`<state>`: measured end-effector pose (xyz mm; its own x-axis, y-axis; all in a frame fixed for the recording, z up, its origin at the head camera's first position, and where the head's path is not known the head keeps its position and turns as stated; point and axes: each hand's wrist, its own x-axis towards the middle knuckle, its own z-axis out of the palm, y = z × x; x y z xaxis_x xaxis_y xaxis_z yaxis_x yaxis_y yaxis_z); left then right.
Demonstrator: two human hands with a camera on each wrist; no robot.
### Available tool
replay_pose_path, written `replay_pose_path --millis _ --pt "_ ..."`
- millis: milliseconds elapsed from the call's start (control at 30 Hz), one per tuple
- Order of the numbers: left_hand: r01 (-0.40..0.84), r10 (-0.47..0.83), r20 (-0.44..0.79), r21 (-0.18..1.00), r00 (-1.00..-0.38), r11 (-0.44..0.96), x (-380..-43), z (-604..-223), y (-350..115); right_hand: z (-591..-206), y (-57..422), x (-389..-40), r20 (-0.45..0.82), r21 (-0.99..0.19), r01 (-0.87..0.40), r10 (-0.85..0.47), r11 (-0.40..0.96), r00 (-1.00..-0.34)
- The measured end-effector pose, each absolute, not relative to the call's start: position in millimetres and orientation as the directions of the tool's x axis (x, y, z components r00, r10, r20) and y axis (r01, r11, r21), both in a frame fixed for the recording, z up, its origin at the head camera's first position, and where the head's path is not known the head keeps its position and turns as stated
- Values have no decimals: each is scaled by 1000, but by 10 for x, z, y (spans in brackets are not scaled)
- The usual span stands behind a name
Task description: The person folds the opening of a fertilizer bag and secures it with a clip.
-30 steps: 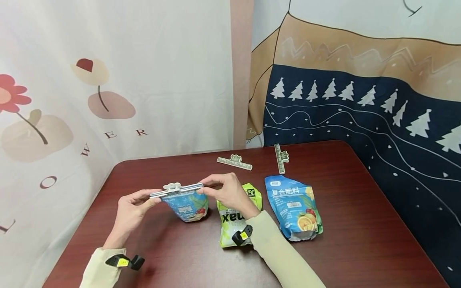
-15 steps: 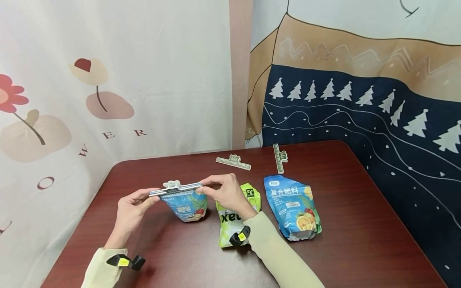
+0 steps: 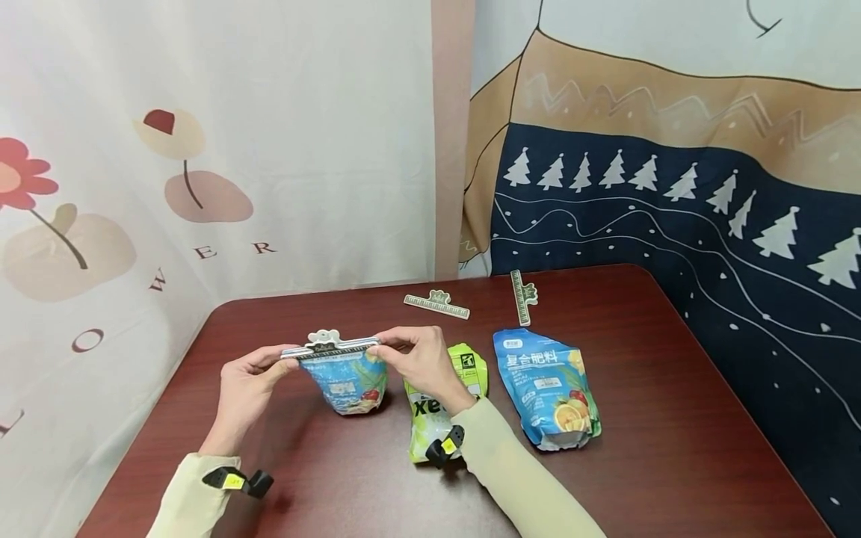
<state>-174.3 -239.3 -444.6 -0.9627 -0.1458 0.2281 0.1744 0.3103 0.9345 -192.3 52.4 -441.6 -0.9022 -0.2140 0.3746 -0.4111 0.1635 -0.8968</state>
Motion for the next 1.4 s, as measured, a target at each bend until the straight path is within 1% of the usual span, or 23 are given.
replay_pose_path --millis 167,267,467,633,800,1000,1233,1400 --pt "169 -133 216 939 -967 299 -1765 -4392 -2379 -4415 500 -1932 327 -914 -363 -198 183 -924" --pt "148 -123 192 944 -974 296 -1783 -4373 -2389 -4423 471 -1945 276 -935 -310 -197 172 -941" --pt "90 -112 138 930 -984 357 -1859 -4359 -2433 -4422 413 -1973 135 -980 -161 -200 119 -970" --pt "24 -96 70 909 -993 416 -1948 -4341 -2472 -4439 374 -2030 13 -999 -22 -215 39 -977" --pt "-46 -72 -19 913 -997 406 -2039 -4370 -2529 -4457 345 -2114 -112 -993 117 -237 -3 -965" --pt "-141 -56 -129 915 -990 377 -2140 -4431 -2593 -4525 292 -2256 -229 -972 237 -265 1 -937" --pt "-214 -51 -213 884 -976 415 -2213 -4530 -2681 -4602 191 -2402 -331 -942 335 -283 36 -900" --pt "-247 -41 -253 877 -967 412 -2281 -4625 -2734 -4659 117 -2512 -372 -928 360 -273 94 -887"
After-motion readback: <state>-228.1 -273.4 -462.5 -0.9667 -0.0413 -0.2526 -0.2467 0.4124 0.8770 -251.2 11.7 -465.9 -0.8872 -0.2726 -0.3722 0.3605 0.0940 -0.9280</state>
